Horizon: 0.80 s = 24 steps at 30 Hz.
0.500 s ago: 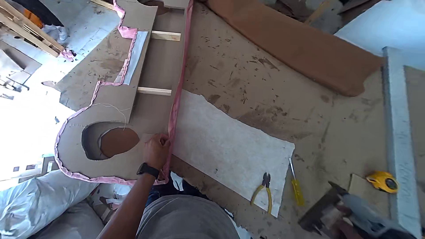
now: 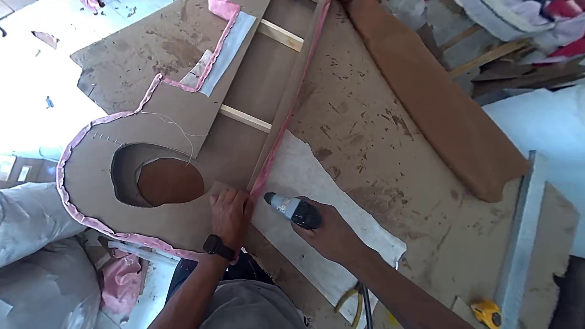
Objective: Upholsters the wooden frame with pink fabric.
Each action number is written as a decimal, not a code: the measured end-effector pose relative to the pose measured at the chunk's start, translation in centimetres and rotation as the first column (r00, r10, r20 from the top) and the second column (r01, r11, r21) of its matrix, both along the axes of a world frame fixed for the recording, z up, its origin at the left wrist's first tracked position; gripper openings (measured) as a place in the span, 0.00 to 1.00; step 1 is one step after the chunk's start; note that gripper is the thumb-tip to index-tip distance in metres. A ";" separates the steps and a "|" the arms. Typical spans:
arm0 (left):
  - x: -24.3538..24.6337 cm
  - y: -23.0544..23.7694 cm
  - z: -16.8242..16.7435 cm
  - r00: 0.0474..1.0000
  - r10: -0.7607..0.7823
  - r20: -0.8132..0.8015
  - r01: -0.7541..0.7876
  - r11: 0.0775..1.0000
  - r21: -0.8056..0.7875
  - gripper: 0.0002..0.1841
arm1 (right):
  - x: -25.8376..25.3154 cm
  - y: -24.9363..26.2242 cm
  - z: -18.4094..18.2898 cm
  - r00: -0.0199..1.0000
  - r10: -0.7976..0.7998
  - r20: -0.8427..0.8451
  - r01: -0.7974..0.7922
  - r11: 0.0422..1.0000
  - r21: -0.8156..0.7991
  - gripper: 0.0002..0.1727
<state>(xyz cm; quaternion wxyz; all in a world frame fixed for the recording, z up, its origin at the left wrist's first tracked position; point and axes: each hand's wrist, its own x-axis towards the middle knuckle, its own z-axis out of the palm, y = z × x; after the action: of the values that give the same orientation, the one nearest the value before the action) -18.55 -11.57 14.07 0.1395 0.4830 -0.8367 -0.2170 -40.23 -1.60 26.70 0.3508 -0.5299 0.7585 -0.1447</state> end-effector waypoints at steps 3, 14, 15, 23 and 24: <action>0.2 0.1 -0.1 1.000 0.007 -0.030 -0.007 1.000 0.012 0.15 | 0.4 -2.0 -1.2 0.997 0.074 -0.025 -0.073 0.996 0.049 0.16; 0.6 -0.2 0.6 0.988 0.059 -0.142 -0.049 0.996 0.075 0.11 | 1.1 -3.3 -1.6 0.991 0.101 -0.091 -0.087 0.986 0.145 0.14; 0.7 -0.3 0.7 0.987 0.060 -0.148 -0.049 0.996 0.079 0.09 | 1.1 -3.4 -1.5 0.990 0.101 -0.095 -0.085 0.985 0.152 0.12; 1.6 -0.6 1.1 0.987 0.054 -0.151 -0.032 0.989 0.147 0.06 | 1.6 -2.5 -1.4 0.984 0.167 -0.065 -0.158 0.978 0.134 0.10; 1.6 -0.6 1.2 0.987 0.056 -0.152 -0.033 0.988 0.151 0.06 | 1.9 -2.4 -1.4 0.982 0.174 -0.068 -0.163 0.977 0.140 0.10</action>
<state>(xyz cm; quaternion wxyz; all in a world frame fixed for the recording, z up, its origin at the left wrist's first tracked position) -17.00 -12.18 15.26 0.1730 0.4922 -0.7939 -0.3124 -38.37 -4.04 25.32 0.3662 -0.5728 0.7322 -0.0419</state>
